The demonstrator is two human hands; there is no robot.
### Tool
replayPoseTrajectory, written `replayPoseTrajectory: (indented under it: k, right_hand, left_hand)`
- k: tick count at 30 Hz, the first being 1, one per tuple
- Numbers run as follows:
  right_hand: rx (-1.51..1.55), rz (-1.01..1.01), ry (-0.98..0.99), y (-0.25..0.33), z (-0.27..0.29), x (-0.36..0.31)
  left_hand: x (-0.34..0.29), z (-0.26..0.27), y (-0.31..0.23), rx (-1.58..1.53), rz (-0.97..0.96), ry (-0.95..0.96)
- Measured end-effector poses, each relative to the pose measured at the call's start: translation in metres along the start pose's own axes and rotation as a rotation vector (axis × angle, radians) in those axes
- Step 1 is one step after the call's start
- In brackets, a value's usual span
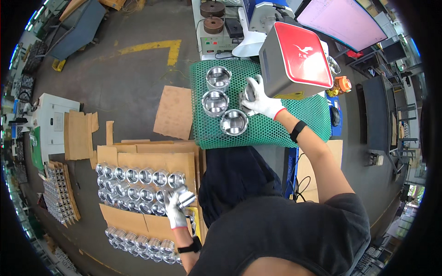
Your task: The person moves pistons from a stack to a laser marking machine, places them under the laser, and returns them to the stack. After moving a paper slip, the person pulls a pallet jack across the factory floor.
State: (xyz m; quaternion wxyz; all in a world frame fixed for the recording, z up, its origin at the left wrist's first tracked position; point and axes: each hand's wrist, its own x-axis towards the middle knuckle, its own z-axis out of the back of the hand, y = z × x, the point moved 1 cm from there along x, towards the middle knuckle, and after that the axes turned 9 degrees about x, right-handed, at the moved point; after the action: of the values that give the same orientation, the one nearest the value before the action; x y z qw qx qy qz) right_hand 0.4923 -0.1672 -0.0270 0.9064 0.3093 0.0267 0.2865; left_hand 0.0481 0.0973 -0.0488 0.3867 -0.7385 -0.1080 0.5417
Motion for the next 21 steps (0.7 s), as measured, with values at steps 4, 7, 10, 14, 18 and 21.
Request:
replayPoseTrajectory:
  k: [4,7,10,14,18,21]
  right_hand:
    - [-0.086,-0.163,0.008,0.027,-0.014,0.021]
    - [-0.09,-0.313,0.064,0.051,-0.007,0.022]
    - [-0.128,-0.1,-0.139,0.067,0.002,0.017]
    - [-0.098,0.091,-0.312,0.083,0.011,-0.031]
    - [0.275,-0.017,-0.2,0.032,-0.011,-0.128]
    - [1.268,-0.744,0.227,0.033,-0.02,-0.171]
  left_hand:
    - [0.011,0.075,0.049,-0.041,0.121,0.032]
    - [-0.009,0.029,0.029,-0.035,0.133,0.155]
    - [-0.034,-0.033,-0.008,0.004,0.055,0.304]
    - [-0.055,-0.096,-0.041,0.195,-0.278,0.326]
    - [-0.068,-0.135,-0.029,0.811,-0.672,0.111]
    - [-0.122,-0.165,-0.062,0.917,-0.639,0.184]
